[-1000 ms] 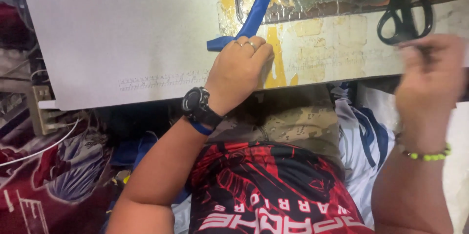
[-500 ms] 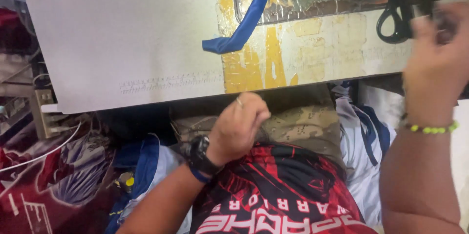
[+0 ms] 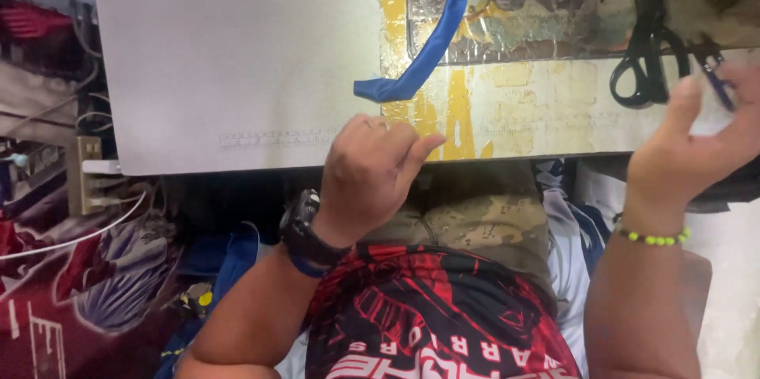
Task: Sewing and trimming blue fabric strips using a sewing machine and snips at a workstation.
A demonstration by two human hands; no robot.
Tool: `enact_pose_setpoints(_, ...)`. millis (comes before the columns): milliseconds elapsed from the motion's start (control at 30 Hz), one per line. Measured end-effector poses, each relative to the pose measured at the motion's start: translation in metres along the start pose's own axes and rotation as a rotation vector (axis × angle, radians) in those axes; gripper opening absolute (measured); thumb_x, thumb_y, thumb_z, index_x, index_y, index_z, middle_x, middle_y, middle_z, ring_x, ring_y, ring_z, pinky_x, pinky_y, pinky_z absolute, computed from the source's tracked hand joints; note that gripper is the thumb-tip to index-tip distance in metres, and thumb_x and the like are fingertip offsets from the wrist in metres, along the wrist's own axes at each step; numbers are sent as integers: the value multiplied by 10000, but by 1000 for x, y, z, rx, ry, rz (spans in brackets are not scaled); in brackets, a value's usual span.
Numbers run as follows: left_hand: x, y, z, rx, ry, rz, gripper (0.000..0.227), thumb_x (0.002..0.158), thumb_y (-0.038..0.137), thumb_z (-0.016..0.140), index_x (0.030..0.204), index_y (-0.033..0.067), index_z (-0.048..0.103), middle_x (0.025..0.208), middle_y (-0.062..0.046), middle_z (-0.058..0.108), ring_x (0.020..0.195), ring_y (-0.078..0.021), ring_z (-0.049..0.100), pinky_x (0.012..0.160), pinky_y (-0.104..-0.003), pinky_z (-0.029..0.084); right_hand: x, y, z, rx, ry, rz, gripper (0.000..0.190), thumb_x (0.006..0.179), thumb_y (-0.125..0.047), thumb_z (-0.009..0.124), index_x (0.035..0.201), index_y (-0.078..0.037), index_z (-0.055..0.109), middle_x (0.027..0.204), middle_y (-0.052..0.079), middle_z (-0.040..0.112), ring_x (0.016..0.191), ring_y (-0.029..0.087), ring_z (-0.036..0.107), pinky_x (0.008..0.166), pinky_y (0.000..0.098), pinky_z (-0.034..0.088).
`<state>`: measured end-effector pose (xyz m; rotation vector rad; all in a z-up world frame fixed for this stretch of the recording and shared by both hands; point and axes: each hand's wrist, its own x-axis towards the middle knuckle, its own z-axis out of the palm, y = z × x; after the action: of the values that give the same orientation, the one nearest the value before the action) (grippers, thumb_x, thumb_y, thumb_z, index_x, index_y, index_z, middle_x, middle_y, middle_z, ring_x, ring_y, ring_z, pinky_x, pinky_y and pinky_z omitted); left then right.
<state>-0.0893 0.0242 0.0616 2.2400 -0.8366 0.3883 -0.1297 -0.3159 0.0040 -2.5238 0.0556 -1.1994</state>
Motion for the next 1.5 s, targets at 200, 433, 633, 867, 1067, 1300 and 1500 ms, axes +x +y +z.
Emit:
enact_pose_setpoints(200, 34, -43, 36, 354, -244, -251, 414, 1006, 408, 628, 1232, 64, 589, 1161, -100, 640, 1043, -263, 587, 910, -389, 477, 8, -49, -5, 285, -130, -80, 137, 1041, 179, 651, 1155, 152, 580, 1177, 302, 565, 1138, 448, 547, 1032, 529, 464)
enact_pose_setpoints(433, 15, -7, 41, -986, -159, -1125, 97, 1010, 96, 600, 1055, 25, 649, 837, -149, 740, 644, -177, 705, 560, -239, 574, 12, -92, -22, 477, -457, 410, 107, 1098, 53, 655, 1202, 65, 636, 1147, 183, 662, 1052, 247, 630, 968, 336, 523)
enact_pose_setpoints(633, -14, 0, 67, -1235, -151, -1163, 282, 943, 160, 733, 1102, -67, 681, 783, -190, 730, 632, -228, 760, 551, -287, 638, 19, -118, 22, 932, -845, 912, 241, 1065, -170, 602, 1166, 49, 593, 711, 194, 669, 420, 187, 606, 445, 263, 441)
enact_pose_setpoints(867, 0, -13, 50, -1341, -80, -1106, 242, 1033, 238, 597, 1040, 8, 672, 770, -112, 719, 569, -173, 717, 444, -245, 579, 28, -113, 36, 433, -656, 391, 103, 1056, -208, 754, 1058, -105, 743, 838, 49, 646, 679, 144, 561, 667, 286, 491)
enact_pose_setpoints(1067, 3, -7, 40, -1517, -65, -1117, 278, 1030, 208, 600, 1118, -51, 654, 855, -139, 716, 577, -152, 678, 435, -250, 566, -8, -117, 44, 257, -714, 111, 319, 957, -348, 782, 1088, -78, 673, 966, 89, 505, 938, 334, 580, 896, 440, 483)
enact_pose_setpoints(1300, -31, -20, 26, -1061, 20, -885, 321, 1097, 278, 508, 871, 64, 588, 583, 8, 445, 439, -84, 464, 401, -179, 425, -4, -152, 61, 297, -625, 167, 331, 1064, -419, 649, 962, -108, 606, 919, 55, 484, 929, 326, 573, 822, 452, 447)
enact_pose_setpoints(1500, -33, -8, -8, -831, 34, -714, 282, 1100, 202, 524, 856, 69, 570, 616, -14, 501, 531, -92, 492, 506, -210, 458, -1, -164, 78, 215, -694, 140, 392, 982, -486, 702, 929, -103, 637, 809, 101, 589, 816, 362, 651, 687, 486, 508)
